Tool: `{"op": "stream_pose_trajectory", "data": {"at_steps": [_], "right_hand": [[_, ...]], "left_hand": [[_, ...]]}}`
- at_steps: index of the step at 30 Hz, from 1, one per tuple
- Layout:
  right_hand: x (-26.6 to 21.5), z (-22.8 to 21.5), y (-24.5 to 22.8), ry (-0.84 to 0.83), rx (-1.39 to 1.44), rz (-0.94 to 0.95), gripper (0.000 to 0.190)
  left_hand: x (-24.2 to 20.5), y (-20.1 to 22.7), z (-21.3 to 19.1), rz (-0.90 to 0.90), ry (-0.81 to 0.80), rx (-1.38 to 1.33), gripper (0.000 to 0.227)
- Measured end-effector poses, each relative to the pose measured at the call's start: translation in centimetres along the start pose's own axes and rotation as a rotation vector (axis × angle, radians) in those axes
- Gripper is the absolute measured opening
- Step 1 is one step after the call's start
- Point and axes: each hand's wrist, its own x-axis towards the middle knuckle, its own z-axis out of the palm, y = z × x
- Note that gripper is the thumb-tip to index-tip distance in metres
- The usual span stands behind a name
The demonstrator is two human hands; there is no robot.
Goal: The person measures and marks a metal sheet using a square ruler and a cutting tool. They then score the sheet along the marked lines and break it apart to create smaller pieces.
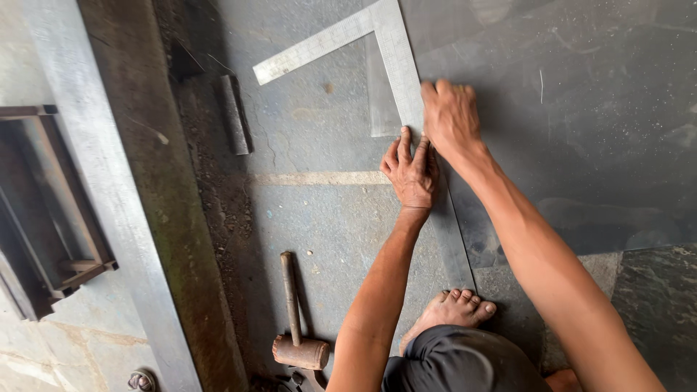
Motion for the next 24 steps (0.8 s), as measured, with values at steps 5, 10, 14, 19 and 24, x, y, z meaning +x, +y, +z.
{"op": "stream_pose_trajectory", "data": {"at_steps": [5,10,14,19,24], "right_hand": [[-6.7,-1.4,-0.6,-0.090,0.036,0.025,0.014],[-14.9,-2.2,-1.5,-0.105,0.106,0.031,0.025],[-23.4,-3.2,-2.3,-0.182,0.137,0.048,0.039],[-34.0,-3.9,-2.8,-0.317,0.113,0.005,0.046],[-38.3,-5.3,-4.1,-0.449,0.075,0.021,0.039]], "left_hand": [[-0.3,0.2,0.0,0.003,-0.002,-0.012,0.034],[-0.2,0.3,-0.2,0.001,0.025,-0.005,0.029],[0.1,0.4,-0.3,0.012,0.028,0.016,0.029],[-0.1,0.5,0.0,0.019,0.037,0.020,0.028],[-0.2,0.7,-0.5,0.019,0.033,0.035,0.029]]}}
